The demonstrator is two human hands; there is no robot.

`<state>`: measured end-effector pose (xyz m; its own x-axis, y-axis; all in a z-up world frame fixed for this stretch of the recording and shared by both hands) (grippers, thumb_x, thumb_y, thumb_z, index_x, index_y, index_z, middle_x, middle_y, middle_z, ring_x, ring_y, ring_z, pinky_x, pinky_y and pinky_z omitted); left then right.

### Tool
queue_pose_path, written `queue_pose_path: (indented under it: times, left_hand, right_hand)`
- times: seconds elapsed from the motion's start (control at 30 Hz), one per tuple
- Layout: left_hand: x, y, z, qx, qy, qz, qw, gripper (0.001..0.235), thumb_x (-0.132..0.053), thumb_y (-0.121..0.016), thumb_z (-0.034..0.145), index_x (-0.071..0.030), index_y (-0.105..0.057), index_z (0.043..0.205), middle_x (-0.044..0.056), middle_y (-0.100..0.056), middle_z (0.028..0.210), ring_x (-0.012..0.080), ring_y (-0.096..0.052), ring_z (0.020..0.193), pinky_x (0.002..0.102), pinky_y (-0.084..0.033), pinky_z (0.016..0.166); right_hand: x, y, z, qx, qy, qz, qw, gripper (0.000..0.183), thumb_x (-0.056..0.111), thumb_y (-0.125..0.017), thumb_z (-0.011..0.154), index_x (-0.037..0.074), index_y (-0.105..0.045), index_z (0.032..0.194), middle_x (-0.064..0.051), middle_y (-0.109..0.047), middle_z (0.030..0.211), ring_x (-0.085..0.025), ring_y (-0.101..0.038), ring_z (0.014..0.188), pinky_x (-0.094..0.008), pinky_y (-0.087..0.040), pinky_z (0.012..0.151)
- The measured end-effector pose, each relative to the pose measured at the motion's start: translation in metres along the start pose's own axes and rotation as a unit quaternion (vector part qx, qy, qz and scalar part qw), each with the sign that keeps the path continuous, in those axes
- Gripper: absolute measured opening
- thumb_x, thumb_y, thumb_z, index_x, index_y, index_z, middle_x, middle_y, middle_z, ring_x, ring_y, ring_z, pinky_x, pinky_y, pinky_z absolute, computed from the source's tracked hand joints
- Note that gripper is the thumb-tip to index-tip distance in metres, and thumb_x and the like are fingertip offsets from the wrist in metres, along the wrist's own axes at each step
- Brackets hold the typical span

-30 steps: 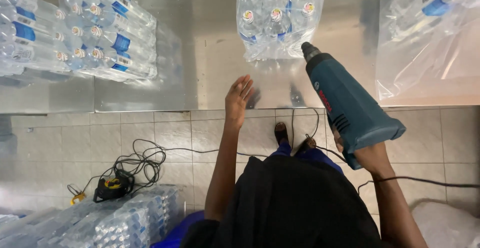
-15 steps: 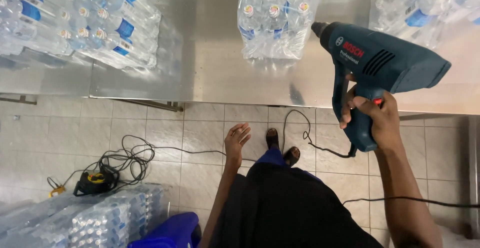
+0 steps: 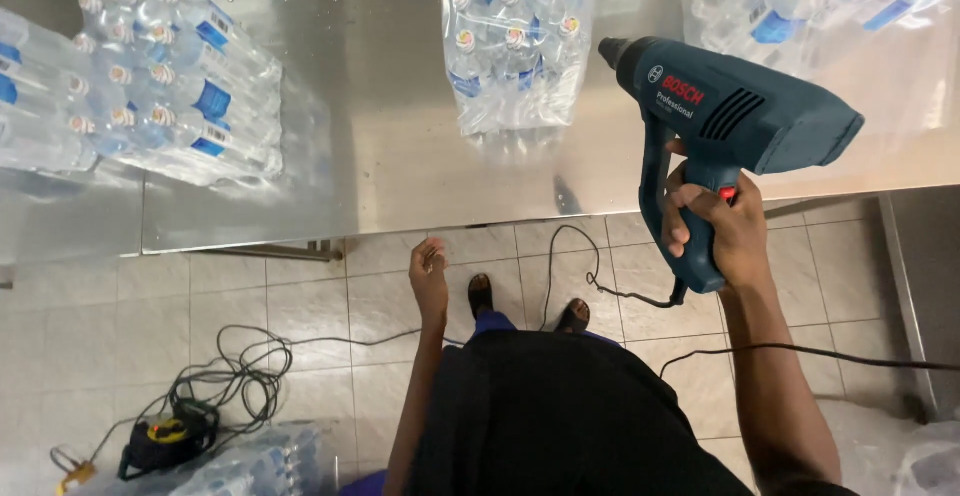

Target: The person uses a heat gun to shrink-wrap a pack of bottled water on a stainless steel table. The person holds the heat gun in the right hand and moves it along the plastic wrap while the left hand occasionally steadies the pack. The plastic visibly tightens around the bottles as heat is applied.

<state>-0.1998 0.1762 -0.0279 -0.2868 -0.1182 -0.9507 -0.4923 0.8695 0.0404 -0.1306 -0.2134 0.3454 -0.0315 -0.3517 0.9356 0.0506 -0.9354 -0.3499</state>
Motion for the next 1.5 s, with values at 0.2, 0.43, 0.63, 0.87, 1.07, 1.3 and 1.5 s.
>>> queue_pose_path:
  times: [0.2, 0.43, 0.63, 0.87, 1.07, 1.3, 1.5]
  left_hand:
    - [-0.038, 0.076, 0.071, 0.007, -0.118, 0.281, 0.952, 0.067, -0.015, -0.075, 0.1, -0.009, -0.049, 0.161, 0.019, -0.044, 0.168, 0.0399, -0.035, 0.161, 0.053, -0.035, 0.13]
    - [-0.011, 0.138, 0.146, 0.06, -0.122, 0.479, 0.867, 0.082, -0.044, -0.073, 0.104, -0.01, -0.039, 0.17, 0.013, -0.032, 0.18, 0.031, -0.028, 0.166, 0.045, -0.033, 0.134]
    - [-0.008, 0.133, 0.158, 0.057, -0.144, 0.543, 0.825, 0.073, -0.053, -0.067, 0.106, -0.01, -0.051, 0.163, 0.011, -0.04, 0.177, 0.0286, -0.039, 0.162, 0.04, -0.042, 0.13]
    - [-0.016, 0.125, 0.16, 0.081, -0.122, 0.532, 0.834, 0.082, -0.047, -0.079, 0.098, -0.002, -0.051, 0.16, 0.019, -0.037, 0.176, 0.0378, -0.035, 0.163, 0.046, -0.038, 0.132]
    - [-0.018, 0.124, 0.166, 0.114, -0.106, 0.469, 0.869, 0.027, -0.026, -0.079, 0.099, -0.007, -0.063, 0.11, 0.02, -0.037, 0.175, 0.041, -0.027, 0.166, 0.056, -0.052, 0.112]
    - [-0.019, 0.122, 0.167, 0.118, -0.078, 0.47, 0.871, 0.035, -0.026, -0.079, 0.1, -0.007, -0.059, 0.121, 0.017, -0.03, 0.179, 0.0397, -0.023, 0.167, 0.056, -0.053, 0.111]
    - [0.0, 0.122, 0.167, 0.112, -0.083, 0.484, 0.864, 0.077, -0.025, -0.08, 0.098, -0.003, -0.042, 0.162, 0.016, -0.025, 0.18, 0.0392, -0.021, 0.167, 0.052, -0.043, 0.123]
  right_hand:
    - [-0.014, -0.045, 0.01, -0.028, 0.003, 0.013, 1.0, 0.01, 0.006, -0.061, 0.101, -0.004, -0.058, 0.102, -0.011, -0.051, 0.064, -0.017, -0.057, 0.043, -0.035, -0.055, 0.044]
    - [-0.039, -0.085, 0.008, -0.098, 0.013, -0.003, 0.995, 0.01, 0.006, -0.061, 0.099, -0.003, -0.057, 0.095, -0.011, -0.046, 0.058, -0.018, -0.052, 0.037, -0.036, -0.052, 0.042]
    - [-0.037, -0.13, 0.014, -0.087, 0.001, -0.062, 0.994, 0.013, 0.007, -0.061, 0.096, -0.006, -0.059, 0.092, -0.016, -0.048, 0.051, -0.024, -0.054, 0.034, -0.039, -0.051, 0.04]
    - [-0.033, -0.164, 0.021, -0.056, -0.013, -0.104, 0.993, 0.016, 0.007, -0.062, 0.097, -0.006, -0.064, 0.088, -0.015, -0.051, 0.048, -0.024, -0.058, 0.034, -0.036, -0.052, 0.043]
    - [-0.049, -0.16, 0.019, 0.01, -0.067, -0.207, 0.976, 0.04, 0.014, -0.058, 0.1, 0.0, -0.057, 0.138, -0.007, -0.054, 0.061, -0.015, -0.052, 0.043, -0.03, -0.05, 0.05]
    - [-0.057, -0.174, 0.03, 0.055, -0.078, -0.193, 0.977, 0.045, 0.009, -0.057, 0.1, 0.0, -0.055, 0.145, -0.007, -0.052, 0.061, -0.016, -0.051, 0.041, -0.029, -0.05, 0.047]
    - [-0.063, -0.174, 0.03, 0.055, -0.098, -0.218, 0.969, 0.045, 0.008, -0.057, 0.1, -0.001, -0.055, 0.144, -0.009, -0.054, 0.06, -0.018, -0.052, 0.041, -0.031, -0.052, 0.047]
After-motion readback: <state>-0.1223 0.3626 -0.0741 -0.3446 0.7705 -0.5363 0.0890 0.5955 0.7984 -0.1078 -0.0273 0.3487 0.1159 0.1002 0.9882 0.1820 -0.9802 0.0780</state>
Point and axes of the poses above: each hand's wrist, its own z-axis towards the middle knuckle, its own y-axis out of the back of the hand, x = y × z, the point moved 5 cm from there along z, towards the middle knuckle
